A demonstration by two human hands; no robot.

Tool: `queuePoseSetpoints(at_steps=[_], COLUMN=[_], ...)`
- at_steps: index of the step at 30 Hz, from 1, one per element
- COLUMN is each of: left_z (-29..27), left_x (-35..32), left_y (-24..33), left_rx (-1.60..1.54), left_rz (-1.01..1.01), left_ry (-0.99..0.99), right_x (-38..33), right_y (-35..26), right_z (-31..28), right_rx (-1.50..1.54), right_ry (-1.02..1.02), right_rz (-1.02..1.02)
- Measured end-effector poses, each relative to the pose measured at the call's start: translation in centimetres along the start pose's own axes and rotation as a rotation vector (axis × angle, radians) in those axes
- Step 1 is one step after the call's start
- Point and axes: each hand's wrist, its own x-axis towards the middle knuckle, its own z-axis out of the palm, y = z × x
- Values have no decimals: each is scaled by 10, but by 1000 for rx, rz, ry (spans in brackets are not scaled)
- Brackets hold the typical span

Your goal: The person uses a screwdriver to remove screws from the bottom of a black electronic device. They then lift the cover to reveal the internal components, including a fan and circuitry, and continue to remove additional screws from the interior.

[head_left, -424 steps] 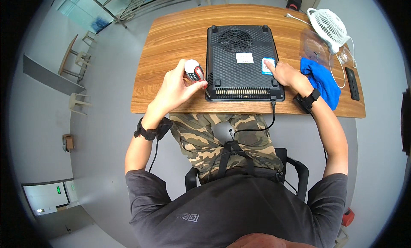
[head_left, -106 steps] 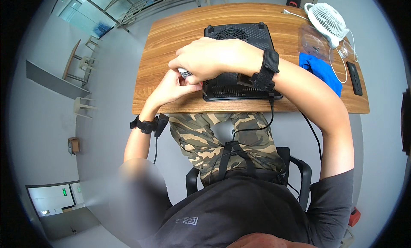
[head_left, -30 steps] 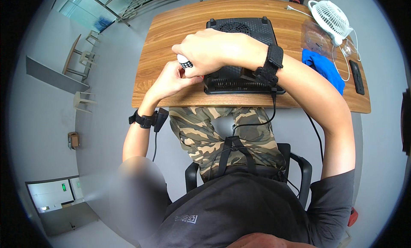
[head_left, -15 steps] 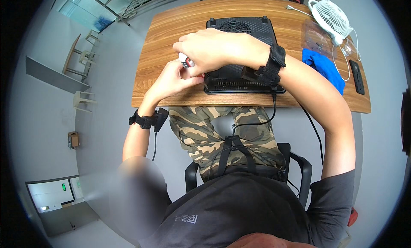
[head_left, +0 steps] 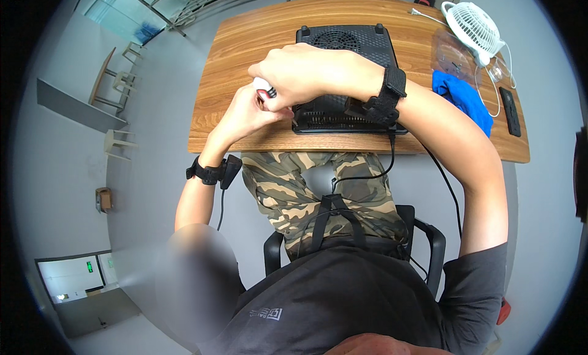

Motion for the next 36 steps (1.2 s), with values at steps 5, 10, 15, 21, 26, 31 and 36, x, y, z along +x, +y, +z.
queuePoseSetpoints(at_steps=[5, 10, 15, 21, 26, 31, 36], left_z=[-1, 0, -1, -4, -3, -2, 0], left_x=[0, 1, -3, -2, -1, -3, -1], left_y=[-10, 1, 0, 5, 1, 3, -2], left_rx=[-88, -59, 1, -31, 3, -7, -30], left_rz=[29, 61, 62, 34, 56, 53, 61], left_ry=[-16, 9, 47, 55, 52, 50, 44], right_x=[-3, 0, 6, 7, 5, 6, 5], right_y=[5, 4, 5, 5, 6, 5, 7], right_z=[8, 6, 9, 8, 10, 12, 12], right_rx=[-2, -12, 27, 40, 45, 60, 36], right_ry=[170, 157, 148, 186, 176, 184, 148], right_rz=[-104, -22, -23, -19, -18, -7, -19])
